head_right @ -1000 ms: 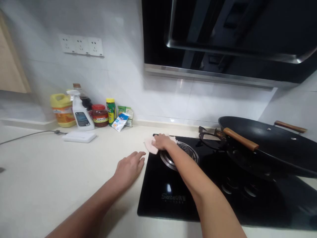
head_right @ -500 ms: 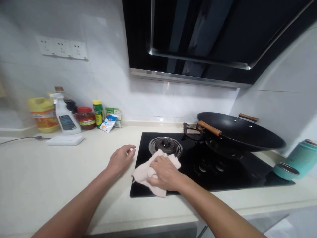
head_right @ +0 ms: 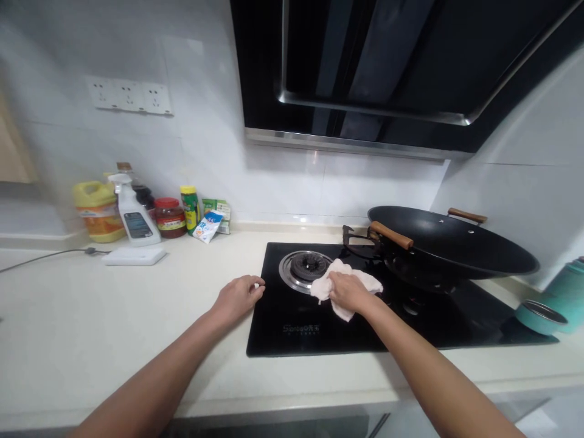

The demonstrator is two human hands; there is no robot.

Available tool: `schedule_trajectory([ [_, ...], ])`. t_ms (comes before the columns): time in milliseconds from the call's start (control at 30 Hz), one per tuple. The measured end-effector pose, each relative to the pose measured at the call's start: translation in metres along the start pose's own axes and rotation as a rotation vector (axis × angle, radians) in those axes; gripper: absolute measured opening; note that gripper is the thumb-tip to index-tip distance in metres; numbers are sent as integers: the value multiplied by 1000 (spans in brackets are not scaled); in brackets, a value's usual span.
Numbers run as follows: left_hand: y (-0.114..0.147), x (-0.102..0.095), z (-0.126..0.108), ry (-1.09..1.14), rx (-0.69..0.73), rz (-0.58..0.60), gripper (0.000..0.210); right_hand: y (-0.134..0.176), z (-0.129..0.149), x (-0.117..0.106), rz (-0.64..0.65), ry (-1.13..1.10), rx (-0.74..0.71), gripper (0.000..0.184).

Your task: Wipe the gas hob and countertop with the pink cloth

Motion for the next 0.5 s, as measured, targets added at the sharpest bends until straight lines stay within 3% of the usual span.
schedule_trajectory([
  [167,2,8,-4,-29,24,55,34,-20,-28,3,51,-25,46,42],
  [500,6,10,-11,-69,48,120,35,-58,-52,2,44,16,36,32],
])
Point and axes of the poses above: each hand's wrist, its own y-axis away from the middle knuckle, its own x-axis out of the palm, z = x × y, the point moved 7 cm from there along -y, towards the middle knuckle, and after that the axes turned 4 degrees about z, right-handed, at the moved point
